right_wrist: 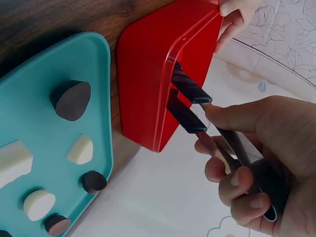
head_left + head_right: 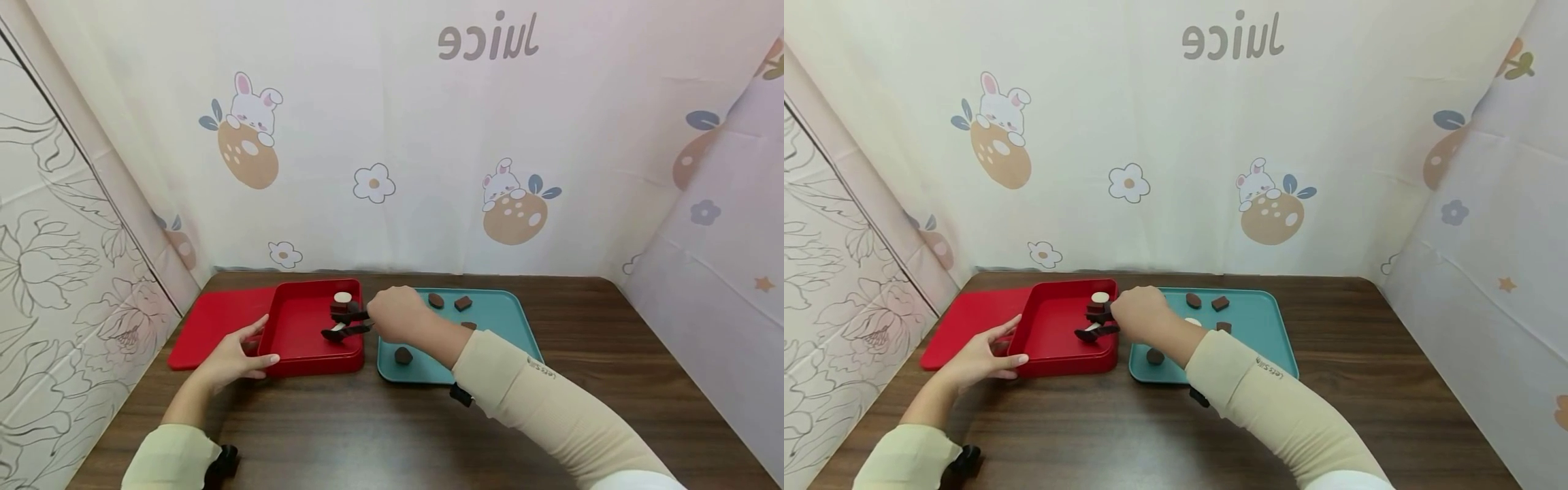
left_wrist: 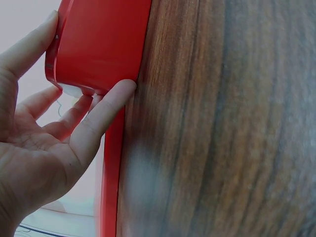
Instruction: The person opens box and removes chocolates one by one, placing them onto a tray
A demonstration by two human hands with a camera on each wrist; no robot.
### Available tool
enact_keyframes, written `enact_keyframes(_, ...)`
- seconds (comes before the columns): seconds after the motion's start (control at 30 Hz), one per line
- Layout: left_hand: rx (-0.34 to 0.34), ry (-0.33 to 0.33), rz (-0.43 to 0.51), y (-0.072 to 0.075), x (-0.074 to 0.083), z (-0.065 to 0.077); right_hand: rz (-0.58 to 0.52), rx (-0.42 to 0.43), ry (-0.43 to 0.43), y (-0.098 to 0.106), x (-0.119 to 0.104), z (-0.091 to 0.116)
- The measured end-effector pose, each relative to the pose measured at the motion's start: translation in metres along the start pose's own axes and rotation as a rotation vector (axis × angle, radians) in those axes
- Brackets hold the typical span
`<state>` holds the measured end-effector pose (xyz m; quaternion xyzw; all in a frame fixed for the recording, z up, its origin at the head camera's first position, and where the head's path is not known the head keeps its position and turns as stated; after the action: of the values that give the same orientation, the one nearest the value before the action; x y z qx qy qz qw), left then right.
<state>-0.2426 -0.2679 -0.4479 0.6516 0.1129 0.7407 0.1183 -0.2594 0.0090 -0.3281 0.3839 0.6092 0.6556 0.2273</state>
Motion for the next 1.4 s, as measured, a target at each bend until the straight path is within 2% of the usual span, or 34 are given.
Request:
enact_keyframes(0.3, -0.002, -0.007, 0.002, 0.0, 0.0, 0.0, 0.006, 0.091, 0.043, -0.006, 0.004, 0.005)
enact_keyframes(0.57, 0.008, 0.018, -0.003, 0.0, -0.001, -0.001, -0.03, 0.161, 0.062, -0.016, 0.006, 0.011)
enact_keyframes(0.83, 0.01, 0.024, -0.006, 0.0, -0.001, -0.001, -0.093, 0.225, 0.034, -0.018, 0.009, 0.021)
enact_keyframes(1.4, 0.005, 0.026, 0.002, -0.001, -0.001, 0.001, -0.149, 0.476, 0.042, -0.016, 0.02, 0.052)
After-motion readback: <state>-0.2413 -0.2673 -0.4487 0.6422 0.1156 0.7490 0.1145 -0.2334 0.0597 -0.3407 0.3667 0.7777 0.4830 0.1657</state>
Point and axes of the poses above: each hand's wrist, its own z-axis away from the middle knuckle, its own y-axis out of the back of the hand, x = y × z, the point moved 6 cm from there along -z, towards the middle knuckle, and after that the axes turned 12 degrees about x, right-handed, at the moved point
